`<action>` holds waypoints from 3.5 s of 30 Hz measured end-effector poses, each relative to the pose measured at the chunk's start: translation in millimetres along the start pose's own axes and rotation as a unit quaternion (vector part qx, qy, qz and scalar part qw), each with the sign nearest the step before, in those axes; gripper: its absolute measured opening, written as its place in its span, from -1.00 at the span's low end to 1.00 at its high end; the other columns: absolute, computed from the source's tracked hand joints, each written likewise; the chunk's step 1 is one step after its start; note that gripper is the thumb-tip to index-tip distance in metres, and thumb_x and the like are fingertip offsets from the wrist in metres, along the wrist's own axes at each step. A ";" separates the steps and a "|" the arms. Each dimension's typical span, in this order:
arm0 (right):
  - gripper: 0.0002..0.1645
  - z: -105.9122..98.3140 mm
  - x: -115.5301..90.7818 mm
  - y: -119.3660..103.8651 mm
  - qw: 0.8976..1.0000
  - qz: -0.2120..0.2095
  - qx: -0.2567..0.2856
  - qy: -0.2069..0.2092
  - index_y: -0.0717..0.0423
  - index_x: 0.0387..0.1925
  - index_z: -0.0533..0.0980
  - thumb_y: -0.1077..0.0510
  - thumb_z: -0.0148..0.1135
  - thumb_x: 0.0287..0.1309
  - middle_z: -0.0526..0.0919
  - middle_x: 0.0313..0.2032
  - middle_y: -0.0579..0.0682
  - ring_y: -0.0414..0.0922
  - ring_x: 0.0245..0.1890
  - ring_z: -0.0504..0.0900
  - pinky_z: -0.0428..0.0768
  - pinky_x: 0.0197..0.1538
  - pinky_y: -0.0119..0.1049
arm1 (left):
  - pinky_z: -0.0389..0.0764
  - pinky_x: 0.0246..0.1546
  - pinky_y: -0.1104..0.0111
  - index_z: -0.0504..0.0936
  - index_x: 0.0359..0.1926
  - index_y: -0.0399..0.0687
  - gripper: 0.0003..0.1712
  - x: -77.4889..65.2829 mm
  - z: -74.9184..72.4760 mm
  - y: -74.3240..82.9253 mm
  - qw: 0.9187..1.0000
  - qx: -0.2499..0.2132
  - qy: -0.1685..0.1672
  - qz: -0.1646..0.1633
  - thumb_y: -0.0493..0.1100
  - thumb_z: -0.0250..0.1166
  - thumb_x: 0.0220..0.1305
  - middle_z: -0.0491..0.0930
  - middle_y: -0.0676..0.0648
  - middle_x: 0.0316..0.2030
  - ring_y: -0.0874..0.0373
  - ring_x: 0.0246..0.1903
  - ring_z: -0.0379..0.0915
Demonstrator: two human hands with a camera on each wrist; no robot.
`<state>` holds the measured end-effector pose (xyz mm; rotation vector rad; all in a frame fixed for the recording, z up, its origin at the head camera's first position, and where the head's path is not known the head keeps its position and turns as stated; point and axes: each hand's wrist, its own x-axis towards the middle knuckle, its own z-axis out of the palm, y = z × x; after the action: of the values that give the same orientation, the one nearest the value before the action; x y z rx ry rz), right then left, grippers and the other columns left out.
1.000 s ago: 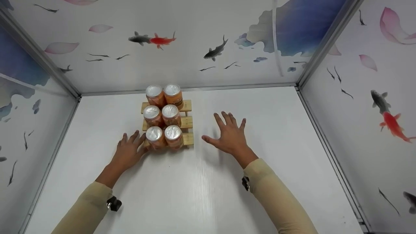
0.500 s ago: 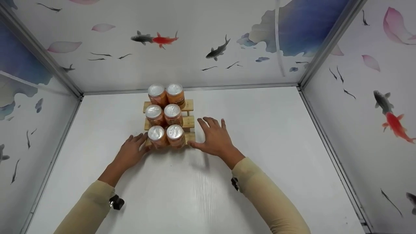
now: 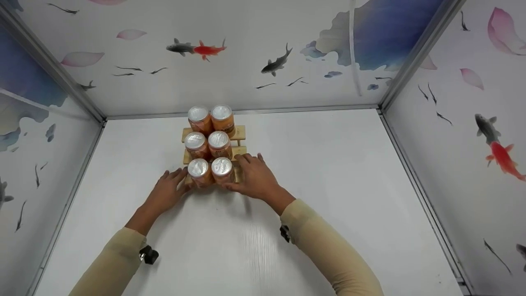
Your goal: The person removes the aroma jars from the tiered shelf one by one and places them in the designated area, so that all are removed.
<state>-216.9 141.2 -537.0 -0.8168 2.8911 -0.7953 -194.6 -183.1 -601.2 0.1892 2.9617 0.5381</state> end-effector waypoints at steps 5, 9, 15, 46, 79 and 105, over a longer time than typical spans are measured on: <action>0.06 0.9 3.3 -4.9 1.000 -0.010 -0.015 0.021 0.19 0.50 0.48 -0.23 0.71 0.15 0.69 0.37 0.18 0.19 0.46 0.62 0.06 0.77 0.40 | 0.38 0.44 -0.59 0.32 0.71 0.09 -0.24 1.0 -1.4 0.4 1.000 -0.009 -0.009 -0.004 0.15 0.27 0.66 0.39 -0.41 0.60 -0.70 0.56 0.18; 0.03 4.3 6.2 -7.8 0.999 -0.019 -0.014 0.027 0.20 0.49 0.49 -0.19 0.72 0.15 0.70 0.36 0.19 0.16 0.44 0.65 0.05 0.77 0.40 | 0.36 0.45 -0.59 0.32 0.71 0.10 -0.24 1.2 -0.7 -0.3 1.000 -0.014 -0.013 -0.009 0.14 0.26 0.66 0.37 -0.40 0.61 -0.68 0.58 0.16; 0.04 9.3 10.3 -16.1 1.000 -0.012 0.002 0.027 0.20 0.51 0.47 -0.24 0.68 0.20 0.69 0.37 0.17 0.14 0.39 0.70 0.10 0.78 0.32 | 0.44 0.38 -0.60 0.35 0.69 0.08 -0.24 1.0 1.3 -0.1 1.000 0.001 -0.003 -0.001 0.13 0.32 0.64 0.42 -0.41 0.57 -0.70 0.54 0.23; -0.15 17.4 6.8 -12.0 0.995 -0.030 0.057 0.078 0.25 0.36 0.55 -0.07 0.71 0.20 0.78 0.19 0.18 0.18 0.22 0.80 0.42 0.67 0.20 | 0.43 0.39 -0.60 0.40 0.66 0.08 -0.26 -0.2 1.1 -0.5 1.000 -0.014 0.000 -0.006 0.07 0.37 0.59 0.45 -0.41 0.55 -0.70 0.53 0.24; -0.22 -26.6 -20.4 61.3 0.994 0.035 0.036 0.099 0.29 0.32 0.57 -0.03 0.67 0.24 0.79 0.13 0.25 0.19 0.11 0.80 0.79 0.19 0.21 | 0.35 0.45 -0.60 0.40 0.66 0.12 -0.27 1.1 -3.6 2.1 0.999 -0.032 -0.010 -0.018 0.05 0.37 0.60 0.41 -0.40 0.58 -0.68 0.57 0.17; -0.08 -19.3 -4.5 100.3 0.988 0.142 0.037 0.056 0.43 0.60 0.26 0.06 0.46 0.50 0.51 0.46 0.46 0.36 0.48 0.55 0.58 0.53 0.28 | 0.31 0.50 -0.58 0.38 0.68 0.12 -0.28 0.5 -2.8 2.6 0.999 -0.037 -0.017 -0.026 0.06 0.32 0.63 0.38 -0.39 0.60 -0.67 0.60 0.13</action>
<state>-264.3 225.8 -569.4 -0.3521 2.9566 -0.9339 -195.3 -181.5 -597.7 0.1136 2.8995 0.6299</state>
